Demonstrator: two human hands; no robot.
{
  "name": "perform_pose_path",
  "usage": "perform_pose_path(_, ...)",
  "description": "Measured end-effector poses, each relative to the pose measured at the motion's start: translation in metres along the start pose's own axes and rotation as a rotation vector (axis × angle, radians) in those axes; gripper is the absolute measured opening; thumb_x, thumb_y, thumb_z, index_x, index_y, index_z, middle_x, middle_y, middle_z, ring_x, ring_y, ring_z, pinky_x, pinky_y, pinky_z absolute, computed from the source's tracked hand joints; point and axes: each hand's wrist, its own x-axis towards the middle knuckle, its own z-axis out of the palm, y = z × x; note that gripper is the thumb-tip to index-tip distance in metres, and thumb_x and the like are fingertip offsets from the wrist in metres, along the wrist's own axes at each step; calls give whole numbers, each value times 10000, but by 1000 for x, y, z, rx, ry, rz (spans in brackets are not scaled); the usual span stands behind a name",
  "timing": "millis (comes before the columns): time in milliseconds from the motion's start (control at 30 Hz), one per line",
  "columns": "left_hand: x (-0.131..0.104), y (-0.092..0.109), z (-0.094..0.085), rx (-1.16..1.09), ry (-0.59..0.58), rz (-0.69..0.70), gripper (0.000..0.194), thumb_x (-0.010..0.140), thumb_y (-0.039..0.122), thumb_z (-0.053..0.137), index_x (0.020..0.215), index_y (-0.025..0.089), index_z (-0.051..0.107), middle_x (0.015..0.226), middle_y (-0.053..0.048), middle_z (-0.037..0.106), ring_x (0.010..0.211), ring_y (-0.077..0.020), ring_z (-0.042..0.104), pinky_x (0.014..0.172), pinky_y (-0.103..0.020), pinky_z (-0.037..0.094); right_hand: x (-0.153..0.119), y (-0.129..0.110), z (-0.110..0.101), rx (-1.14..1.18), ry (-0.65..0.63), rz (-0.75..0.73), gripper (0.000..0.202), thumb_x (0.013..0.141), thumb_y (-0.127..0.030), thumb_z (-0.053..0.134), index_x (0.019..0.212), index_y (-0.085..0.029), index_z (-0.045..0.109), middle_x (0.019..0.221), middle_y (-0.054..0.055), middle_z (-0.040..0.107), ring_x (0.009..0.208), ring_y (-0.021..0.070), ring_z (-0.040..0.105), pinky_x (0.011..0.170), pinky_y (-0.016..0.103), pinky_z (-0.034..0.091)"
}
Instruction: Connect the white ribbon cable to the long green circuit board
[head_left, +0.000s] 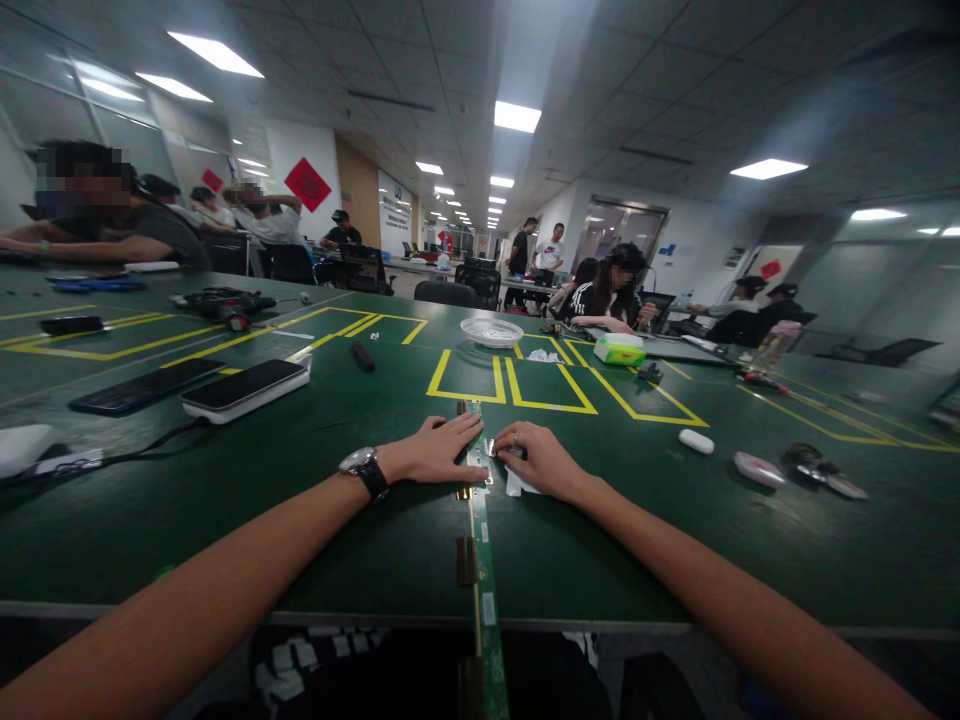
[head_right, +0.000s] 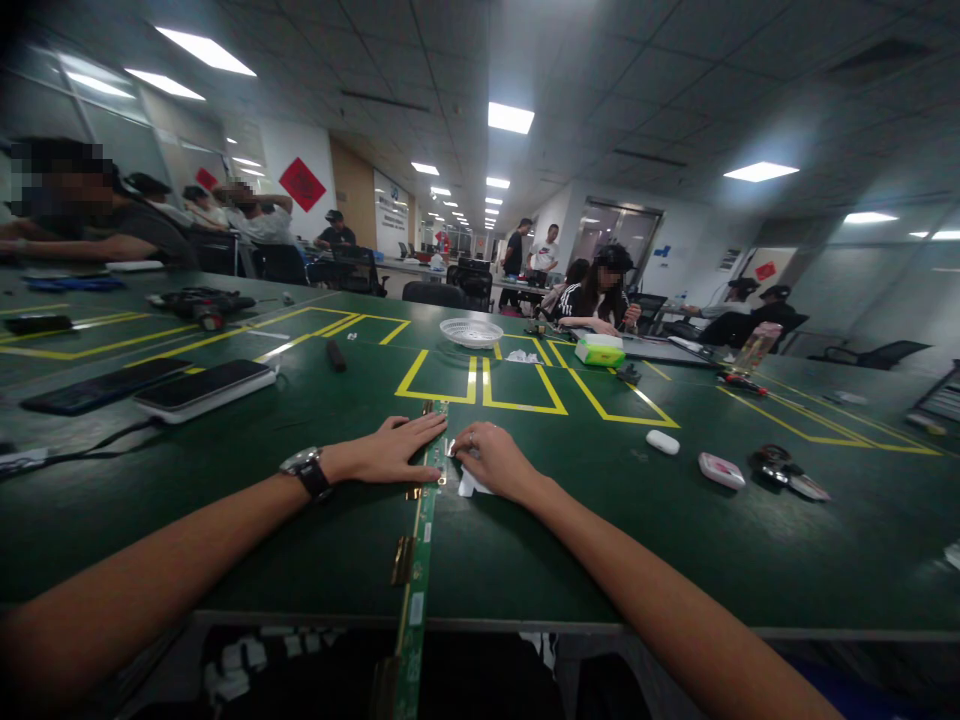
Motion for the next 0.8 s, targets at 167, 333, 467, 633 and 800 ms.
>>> perform_pose_path(167,3,-2,1,7,6,21,924,896,777,326,1554,143,186,1604,-177,114,1486,-318,138,1138,-526,128,-1,5,3,33,31,-33,146,836,-105,660,901,-197,753,976,62,734,916,193,663,876,342,493)
perform_pose_path(333,12,-7,4,25,-2,94,880,914,751,332,1553,162,193,1607,-161,126,1487,-303,144,1136,-501,142,-1,12,4,98,71,-76,120,834,-121,684,880,-207,754,941,50,747,895,183,676,865,326,496)
perform_pose_path(467,17,-8,4,18,-13,121,876,924,745,317,1558,159,172,1612,-152,118,1492,-296,121,1147,-480,131,-2,13,4,114,76,-73,106,831,-133,696,871,-210,758,933,43,754,896,183,682,865,319,495)
perform_pose_path(633,17,-7,5,12,-13,108,882,928,739,324,1564,157,137,1612,-156,122,1491,-298,125,1153,-484,129,-2,10,5,91,84,-47,119,824,-126,698,869,-213,765,927,40,762,906,184,686,858,305,494)
perform_pose_path(800,17,-6,6,-31,15,80,877,917,739,358,1566,192,136,1611,-148,141,1488,-311,132,1152,-505,138,-1,7,6,47,85,-24,129,832,-130,689,867,-226,768,945,26,768,915,183,685,866,305,484)
